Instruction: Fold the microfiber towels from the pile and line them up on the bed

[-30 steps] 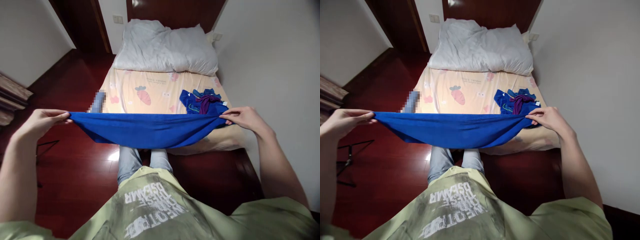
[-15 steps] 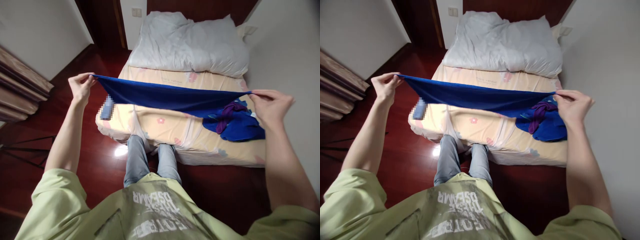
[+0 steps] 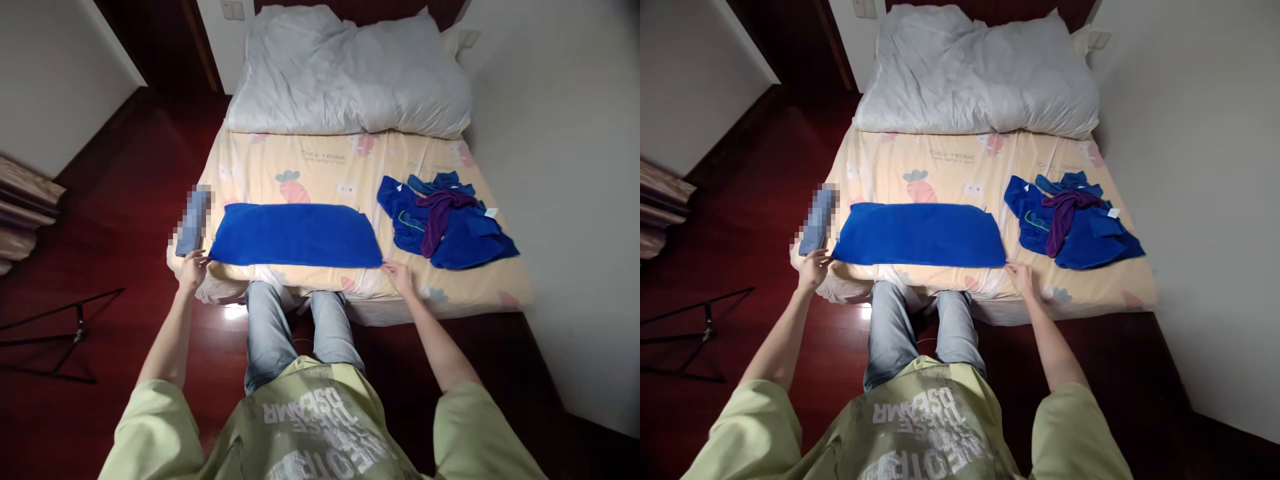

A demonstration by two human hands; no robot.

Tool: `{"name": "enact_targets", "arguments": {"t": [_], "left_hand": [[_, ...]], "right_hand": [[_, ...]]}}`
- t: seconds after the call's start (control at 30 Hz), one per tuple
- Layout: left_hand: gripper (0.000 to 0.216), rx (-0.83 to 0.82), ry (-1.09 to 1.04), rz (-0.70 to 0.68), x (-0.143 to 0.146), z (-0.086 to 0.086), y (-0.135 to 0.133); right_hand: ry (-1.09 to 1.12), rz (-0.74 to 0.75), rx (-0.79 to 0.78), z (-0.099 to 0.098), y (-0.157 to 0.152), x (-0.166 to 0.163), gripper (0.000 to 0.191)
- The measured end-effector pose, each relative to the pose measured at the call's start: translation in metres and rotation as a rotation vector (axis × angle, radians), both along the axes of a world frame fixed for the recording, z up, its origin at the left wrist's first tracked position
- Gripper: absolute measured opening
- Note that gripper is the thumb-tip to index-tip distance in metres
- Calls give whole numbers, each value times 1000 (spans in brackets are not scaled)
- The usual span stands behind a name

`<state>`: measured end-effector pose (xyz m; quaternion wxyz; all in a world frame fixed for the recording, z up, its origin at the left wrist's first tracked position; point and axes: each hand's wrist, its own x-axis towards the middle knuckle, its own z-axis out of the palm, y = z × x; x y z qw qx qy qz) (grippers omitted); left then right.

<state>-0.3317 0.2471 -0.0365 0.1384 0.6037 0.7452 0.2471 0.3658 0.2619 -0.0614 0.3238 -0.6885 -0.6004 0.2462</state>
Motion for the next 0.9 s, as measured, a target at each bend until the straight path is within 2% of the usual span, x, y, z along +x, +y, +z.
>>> {"name": "enact_targets", "arguments": {"t": [0.07, 0.13, 0.23, 0.3, 0.4, 0.53, 0.63, 0.73, 0.83, 0.9], "left_hand": [[17, -69, -26, 43, 2, -20, -12], [22, -94, -63, 110, 1, -32, -23], [32, -84, -86, 202, -7, -41, -35], [37, -89, -75, 209, -13, -46, -41], [38, -142, -16, 138, -18, -51, -46], [31, -206, 182, -95, -16, -48, -45], [34, -227, 322, -232, -11, -35, -33], [40, -216, 352, -293, -5, -19, -6], [47, -226, 311, -321, -1, -9, 32], [50, -233, 293, -339, 0, -8, 61]], "right_hand": [[-32, -9, -31, -27, -17, -2, 20], [-70, -56, -1, -41, -28, 2, 20], [-121, -77, 12, -45, -34, 13, 23], [-163, -43, -1, -42, -34, 20, 24], [-278, 35, -5, -37, -37, 24, 26], [-436, 178, -81, -29, -45, 24, 27], [-530, 213, -138, -19, -42, 18, 27], [-563, 223, -108, -6, -24, 3, 30], [-468, 215, 2, 4, 14, -19, 35], [-399, 184, 50, 5, 48, -34, 40]]}}
